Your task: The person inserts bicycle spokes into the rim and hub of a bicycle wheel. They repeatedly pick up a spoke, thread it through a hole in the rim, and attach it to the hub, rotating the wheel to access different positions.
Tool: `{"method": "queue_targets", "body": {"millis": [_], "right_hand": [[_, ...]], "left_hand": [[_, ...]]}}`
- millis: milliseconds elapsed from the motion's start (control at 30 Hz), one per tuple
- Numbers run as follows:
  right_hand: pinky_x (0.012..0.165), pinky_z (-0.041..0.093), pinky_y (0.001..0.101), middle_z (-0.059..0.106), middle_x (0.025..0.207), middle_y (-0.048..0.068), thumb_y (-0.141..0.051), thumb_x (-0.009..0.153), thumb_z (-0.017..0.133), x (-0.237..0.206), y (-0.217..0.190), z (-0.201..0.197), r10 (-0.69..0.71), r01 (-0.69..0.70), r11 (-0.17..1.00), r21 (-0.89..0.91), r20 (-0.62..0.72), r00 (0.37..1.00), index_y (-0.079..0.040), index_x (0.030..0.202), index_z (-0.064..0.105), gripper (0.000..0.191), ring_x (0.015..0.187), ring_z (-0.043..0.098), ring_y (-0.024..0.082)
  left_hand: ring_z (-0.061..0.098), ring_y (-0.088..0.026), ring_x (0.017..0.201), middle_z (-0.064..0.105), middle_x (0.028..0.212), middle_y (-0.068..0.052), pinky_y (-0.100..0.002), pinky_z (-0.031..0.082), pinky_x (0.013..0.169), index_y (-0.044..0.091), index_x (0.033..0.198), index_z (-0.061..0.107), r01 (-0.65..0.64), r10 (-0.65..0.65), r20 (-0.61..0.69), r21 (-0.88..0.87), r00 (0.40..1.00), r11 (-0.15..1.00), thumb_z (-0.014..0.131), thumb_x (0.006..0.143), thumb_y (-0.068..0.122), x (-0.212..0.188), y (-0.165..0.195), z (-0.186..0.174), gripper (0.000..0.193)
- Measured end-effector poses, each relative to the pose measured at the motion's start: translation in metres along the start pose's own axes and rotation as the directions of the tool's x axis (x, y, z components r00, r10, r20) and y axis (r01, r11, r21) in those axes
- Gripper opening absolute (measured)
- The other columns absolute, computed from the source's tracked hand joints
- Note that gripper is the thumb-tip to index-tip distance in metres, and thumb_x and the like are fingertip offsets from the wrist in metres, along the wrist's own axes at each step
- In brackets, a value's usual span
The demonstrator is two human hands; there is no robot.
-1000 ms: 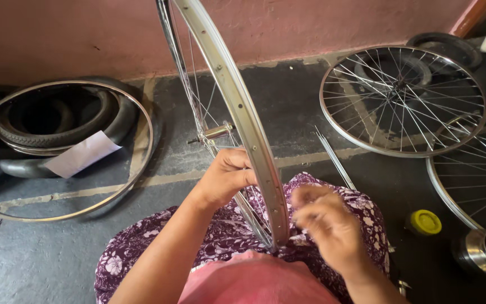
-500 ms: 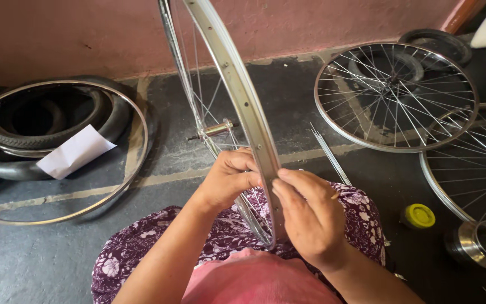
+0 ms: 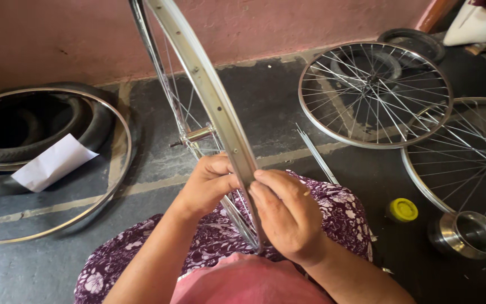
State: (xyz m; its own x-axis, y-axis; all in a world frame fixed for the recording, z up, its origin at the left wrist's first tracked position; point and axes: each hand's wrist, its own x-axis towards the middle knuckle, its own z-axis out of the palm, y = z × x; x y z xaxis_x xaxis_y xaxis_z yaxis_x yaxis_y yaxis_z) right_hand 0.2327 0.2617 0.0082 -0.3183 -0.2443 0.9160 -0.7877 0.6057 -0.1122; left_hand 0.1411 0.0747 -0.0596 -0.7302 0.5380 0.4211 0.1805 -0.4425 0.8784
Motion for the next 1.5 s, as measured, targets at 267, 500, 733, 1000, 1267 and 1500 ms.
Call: {"method": "queue_targets", "body": {"millis": [267, 500, 733, 1000, 1267, 1500], "right_hand": [[0.09, 0.062, 0.0398, 0.063, 0.12, 0.017, 0.011, 0.09, 0.077, -0.003, 0.001, 0.004, -0.02, 0.02, 1.0, 0.003, -0.01, 1.0, 0.011, 0.11, 0.066, 0.023, 0.107, 0.071, 0.033], [0.092, 0.063, 0.0416, 0.062, 0.121, 0.019, 0.009, 0.09, 0.074, 0.003, 0.0, -0.006, -0.099, 0.101, 0.995, -0.013, 0.084, 0.991, 0.012, 0.111, 0.066, 0.023, 0.108, 0.069, 0.035], [0.092, 0.061, 0.0404, 0.059, 0.126, 0.019, 0.005, 0.091, 0.076, 0.006, -0.002, -0.009, -0.053, 0.054, 0.999, 0.0, 0.116, 0.992, 0.013, 0.116, 0.066, 0.029, 0.11, 0.069, 0.035], [0.093, 0.059, 0.0428, 0.059, 0.126, 0.019, 0.009, 0.087, 0.075, 0.003, -0.003, -0.005, -0.005, 0.009, 0.999, -0.045, 0.093, 0.996, 0.009, 0.115, 0.065, 0.029, 0.111, 0.067, 0.035], [0.092, 0.06, 0.0375, 0.064, 0.121, 0.018, 0.01, 0.089, 0.074, 0.001, -0.002, -0.002, 0.036, -0.033, 0.998, -0.052, 0.057, 0.998, 0.006, 0.112, 0.068, 0.024, 0.109, 0.069, 0.03], [0.089, 0.059, 0.0346, 0.065, 0.116, 0.012, 0.005, 0.089, 0.078, -0.01, 0.0, 0.001, 0.124, -0.129, 0.988, -0.082, -0.068, 0.99, 0.001, 0.107, 0.07, 0.02, 0.104, 0.068, 0.026]], "left_hand": [[0.069, -0.019, 0.099, 0.075, 0.108, -0.01, -0.034, 0.057, 0.09, -0.003, 0.106, 0.078, 0.01, -0.01, 0.027, -0.008, 1.0, 1.0, 0.076, 0.097, 0.014, -0.001, -0.003, -0.003, 0.019], [0.07, -0.017, 0.097, 0.075, 0.106, -0.008, -0.033, 0.057, 0.089, -0.003, 0.109, 0.077, 0.05, -0.053, -0.046, -0.074, 0.997, 0.996, 0.077, 0.096, 0.014, -0.005, -0.007, -0.004, 0.022], [0.07, -0.017, 0.1, 0.074, 0.108, -0.008, -0.033, 0.057, 0.09, -0.003, 0.11, 0.076, 0.051, -0.053, -0.029, -0.07, 0.998, 0.996, 0.077, 0.096, 0.015, -0.006, -0.009, -0.007, 0.023], [0.067, -0.016, 0.103, 0.071, 0.11, -0.006, -0.031, 0.055, 0.092, -0.002, 0.109, 0.075, -0.013, 0.014, -0.01, 0.05, 1.0, 0.999, 0.072, 0.099, 0.014, -0.003, -0.002, 0.003, 0.019], [0.068, -0.017, 0.1, 0.073, 0.105, -0.007, -0.032, 0.055, 0.089, -0.001, 0.109, 0.076, -0.022, 0.022, 0.038, 0.008, 0.999, 1.0, 0.073, 0.1, 0.015, 0.006, 0.002, 0.004, 0.019], [0.068, -0.017, 0.103, 0.072, 0.109, -0.007, -0.032, 0.055, 0.092, 0.0, 0.102, 0.076, 0.005, -0.005, -0.02, -0.007, 1.0, 1.0, 0.075, 0.098, 0.017, 0.001, 0.006, 0.005, 0.017]]}}
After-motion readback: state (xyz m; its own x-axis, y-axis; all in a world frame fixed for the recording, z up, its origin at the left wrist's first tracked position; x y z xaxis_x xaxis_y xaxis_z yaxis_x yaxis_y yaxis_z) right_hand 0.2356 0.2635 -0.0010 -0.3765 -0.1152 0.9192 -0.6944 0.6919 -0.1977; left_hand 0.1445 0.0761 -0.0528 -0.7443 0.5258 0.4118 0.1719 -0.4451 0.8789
